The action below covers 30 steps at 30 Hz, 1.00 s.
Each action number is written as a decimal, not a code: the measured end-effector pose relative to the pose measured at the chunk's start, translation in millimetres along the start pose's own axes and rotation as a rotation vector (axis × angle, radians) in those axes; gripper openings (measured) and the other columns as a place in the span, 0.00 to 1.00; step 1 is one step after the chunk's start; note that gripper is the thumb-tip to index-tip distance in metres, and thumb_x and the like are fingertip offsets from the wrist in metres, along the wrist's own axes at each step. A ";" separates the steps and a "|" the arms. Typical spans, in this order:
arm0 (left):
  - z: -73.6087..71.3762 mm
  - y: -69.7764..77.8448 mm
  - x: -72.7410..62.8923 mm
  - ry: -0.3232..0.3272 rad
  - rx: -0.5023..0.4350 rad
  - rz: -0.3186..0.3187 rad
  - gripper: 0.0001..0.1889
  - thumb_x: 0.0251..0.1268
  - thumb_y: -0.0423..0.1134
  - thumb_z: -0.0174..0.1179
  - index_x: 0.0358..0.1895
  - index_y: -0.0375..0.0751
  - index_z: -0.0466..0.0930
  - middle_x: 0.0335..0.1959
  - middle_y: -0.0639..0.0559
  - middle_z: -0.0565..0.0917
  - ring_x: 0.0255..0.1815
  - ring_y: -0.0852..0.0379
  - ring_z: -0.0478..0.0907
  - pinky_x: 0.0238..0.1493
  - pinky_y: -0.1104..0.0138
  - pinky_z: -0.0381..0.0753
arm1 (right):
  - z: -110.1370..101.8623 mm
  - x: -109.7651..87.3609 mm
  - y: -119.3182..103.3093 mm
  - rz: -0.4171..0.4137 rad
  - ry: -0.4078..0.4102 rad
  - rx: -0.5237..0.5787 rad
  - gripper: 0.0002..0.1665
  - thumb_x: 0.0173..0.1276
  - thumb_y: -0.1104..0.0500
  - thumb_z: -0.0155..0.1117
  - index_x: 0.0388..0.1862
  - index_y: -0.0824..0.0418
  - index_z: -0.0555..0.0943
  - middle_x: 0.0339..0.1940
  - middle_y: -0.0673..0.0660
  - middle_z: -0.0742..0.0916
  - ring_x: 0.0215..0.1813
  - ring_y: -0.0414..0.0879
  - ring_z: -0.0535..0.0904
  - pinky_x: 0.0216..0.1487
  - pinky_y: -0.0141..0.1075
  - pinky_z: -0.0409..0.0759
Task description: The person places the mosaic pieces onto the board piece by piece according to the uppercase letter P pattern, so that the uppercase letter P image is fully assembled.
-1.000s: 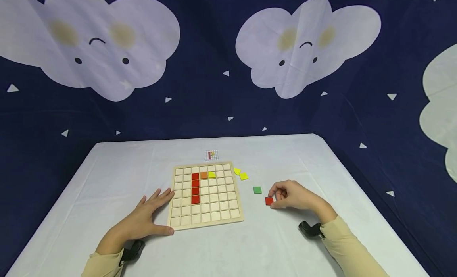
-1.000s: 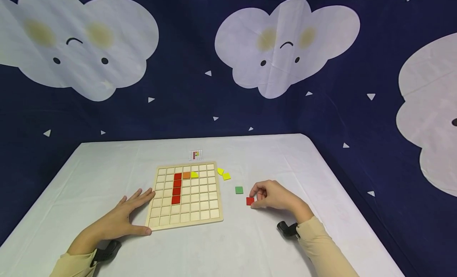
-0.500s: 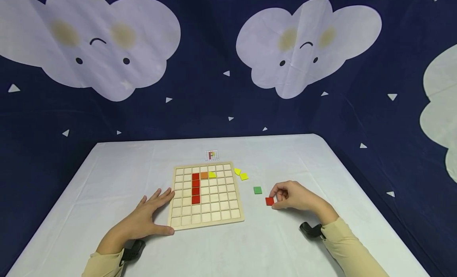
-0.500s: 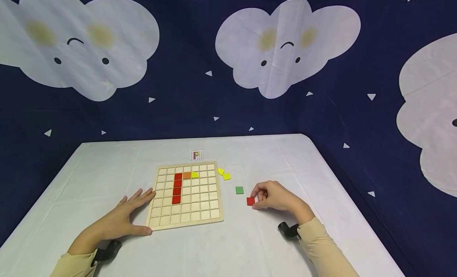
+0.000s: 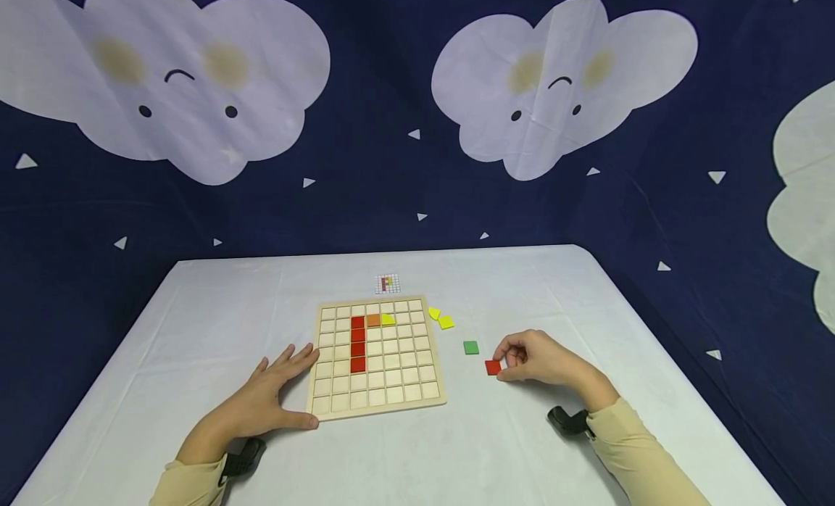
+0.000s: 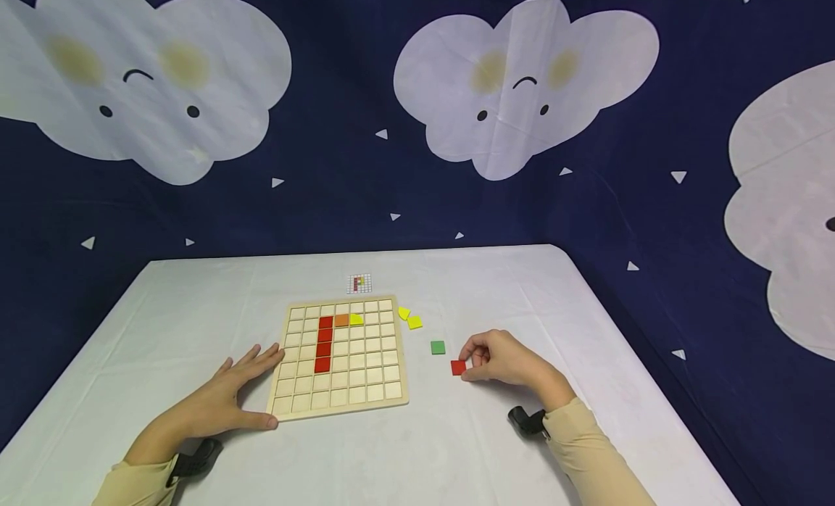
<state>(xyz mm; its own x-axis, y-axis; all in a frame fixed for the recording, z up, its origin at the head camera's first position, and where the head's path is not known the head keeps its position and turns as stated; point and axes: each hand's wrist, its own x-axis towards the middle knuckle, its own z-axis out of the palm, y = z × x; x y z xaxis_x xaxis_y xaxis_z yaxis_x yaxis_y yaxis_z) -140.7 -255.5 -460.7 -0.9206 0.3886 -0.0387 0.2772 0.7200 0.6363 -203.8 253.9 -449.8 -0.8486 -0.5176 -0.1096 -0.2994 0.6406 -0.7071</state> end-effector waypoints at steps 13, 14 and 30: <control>0.1 -0.4 -0.2 0.003 0.005 0.000 0.61 0.43 0.61 0.85 0.83 0.44 0.66 0.86 0.39 0.62 0.88 0.24 0.47 0.79 0.22 0.35 | 0.0 3.8 -5.5 -0.029 -0.004 -0.016 0.14 0.61 0.57 0.83 0.41 0.60 0.87 0.24 0.45 0.80 0.27 0.34 0.73 0.31 0.26 0.74; 0.1 -0.5 -0.2 0.003 0.005 0.001 0.61 0.43 0.61 0.85 0.83 0.44 0.66 0.86 0.39 0.62 0.88 0.24 0.47 0.79 0.22 0.35 | 0.1 4.6 -6.1 -0.035 -0.002 -0.021 0.14 0.62 0.57 0.83 0.41 0.59 0.87 0.24 0.44 0.80 0.27 0.34 0.73 0.31 0.26 0.73; 0.0 -0.3 -0.3 0.003 0.017 0.000 0.61 0.43 0.62 0.84 0.83 0.44 0.66 0.87 0.40 0.62 0.88 0.24 0.47 0.79 0.22 0.36 | 3.3 24.1 -30.4 -0.068 -0.002 -0.028 0.12 0.64 0.58 0.81 0.43 0.60 0.87 0.25 0.43 0.81 0.27 0.34 0.74 0.32 0.26 0.74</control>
<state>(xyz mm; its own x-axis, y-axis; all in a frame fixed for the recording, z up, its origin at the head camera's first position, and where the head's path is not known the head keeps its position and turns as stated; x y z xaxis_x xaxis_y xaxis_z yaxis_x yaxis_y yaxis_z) -140.4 -255.9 -460.8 -0.9212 0.3873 -0.0364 0.2820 0.7293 0.6234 -213.6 220.1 -433.3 -0.8248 -0.5618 -0.0635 -0.3685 0.6193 -0.6933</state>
